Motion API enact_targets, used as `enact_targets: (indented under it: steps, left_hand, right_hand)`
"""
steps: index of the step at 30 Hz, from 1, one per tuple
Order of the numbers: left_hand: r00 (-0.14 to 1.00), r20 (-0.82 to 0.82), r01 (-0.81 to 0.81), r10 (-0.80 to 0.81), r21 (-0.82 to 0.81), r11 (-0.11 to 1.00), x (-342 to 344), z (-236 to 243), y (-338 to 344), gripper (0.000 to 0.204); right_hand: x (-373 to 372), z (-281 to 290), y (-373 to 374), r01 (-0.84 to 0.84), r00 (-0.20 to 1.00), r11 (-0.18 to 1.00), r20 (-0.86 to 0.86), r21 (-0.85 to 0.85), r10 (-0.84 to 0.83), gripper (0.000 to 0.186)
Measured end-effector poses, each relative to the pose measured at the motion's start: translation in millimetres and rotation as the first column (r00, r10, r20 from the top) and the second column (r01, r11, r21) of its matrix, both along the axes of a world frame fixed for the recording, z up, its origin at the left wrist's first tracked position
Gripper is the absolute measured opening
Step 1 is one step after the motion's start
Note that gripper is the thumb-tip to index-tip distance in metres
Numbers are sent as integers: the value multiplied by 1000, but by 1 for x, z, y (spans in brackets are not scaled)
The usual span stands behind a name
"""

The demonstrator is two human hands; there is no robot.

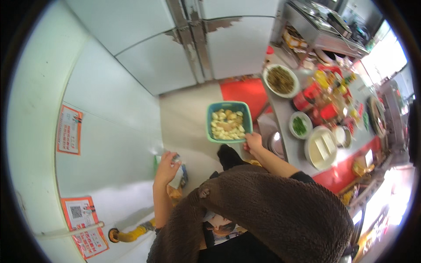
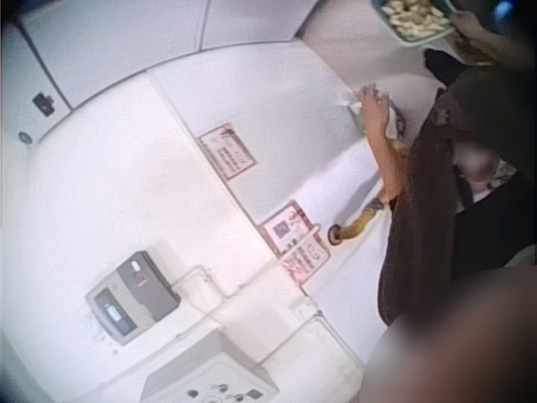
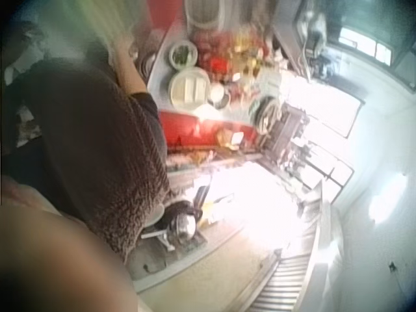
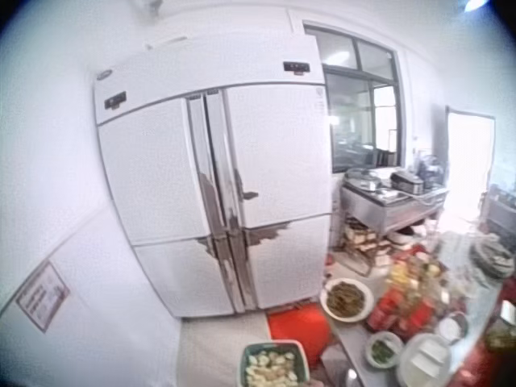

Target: The person retrieves a container of cut potatoes from a refrigerator and places it on a prep table. They then take whole potatoes from a plastic bag, place them on the table, and peel them one by one using a vegetable peeler, discarding the peels into a bin.

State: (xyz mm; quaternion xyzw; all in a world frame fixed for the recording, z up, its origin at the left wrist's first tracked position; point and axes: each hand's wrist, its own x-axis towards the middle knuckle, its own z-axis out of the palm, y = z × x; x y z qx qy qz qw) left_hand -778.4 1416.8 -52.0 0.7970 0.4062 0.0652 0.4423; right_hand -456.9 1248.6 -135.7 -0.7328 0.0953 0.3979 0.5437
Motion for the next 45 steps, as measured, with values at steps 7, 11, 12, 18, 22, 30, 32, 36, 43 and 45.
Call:
enact_targets:
  steps: [7,11,12,18,22,30,32,36,43,45]
  left_hand:
    - [952,-306,60,-25,106,993,74,-7,202,48]
    - [981,-186,95,-62,173,980,166,-17,303,53]
    - [994,-70,96,-84,193,977,199,-22,338,56]
    - [994,3,104,-106,208,973,435,-84,532,71]
    - [984,147,-135,99,254,958,528,-109,570,67]
    - [888,401,-299,226,131,945,541,-123,568,52]
    - [911,372,-241,178,131,961,508,-135,540,55]
    - [944,317,-123,92,77,989,385,-124,455,62]
    - [844,-110,-535,525,-108,838,145,-111,355,92]
    - [748,113,-659,654,6,753,101,-143,381,91]
  right_hand:
    - [80,-13,130,-11,1000,994,5,112,10,11]
    - [107,-9,177,-5,999,1000,-39,-6,5,10]
    - [114,-9,193,-4,1000,996,-27,94,7,10]
    - [152,-10,265,76,985,980,136,185,-102,10]
    - [138,-18,250,153,988,988,-20,-31,-153,11]
    - [147,-31,267,241,969,970,62,-38,-238,13]
    - [152,-36,276,250,967,967,70,-50,-246,13]
    - [170,-53,291,230,969,969,116,-88,-220,11]
    - [193,-90,440,-150,986,971,49,-187,161,8]
    - [196,-132,515,-200,980,979,6,-46,200,8]
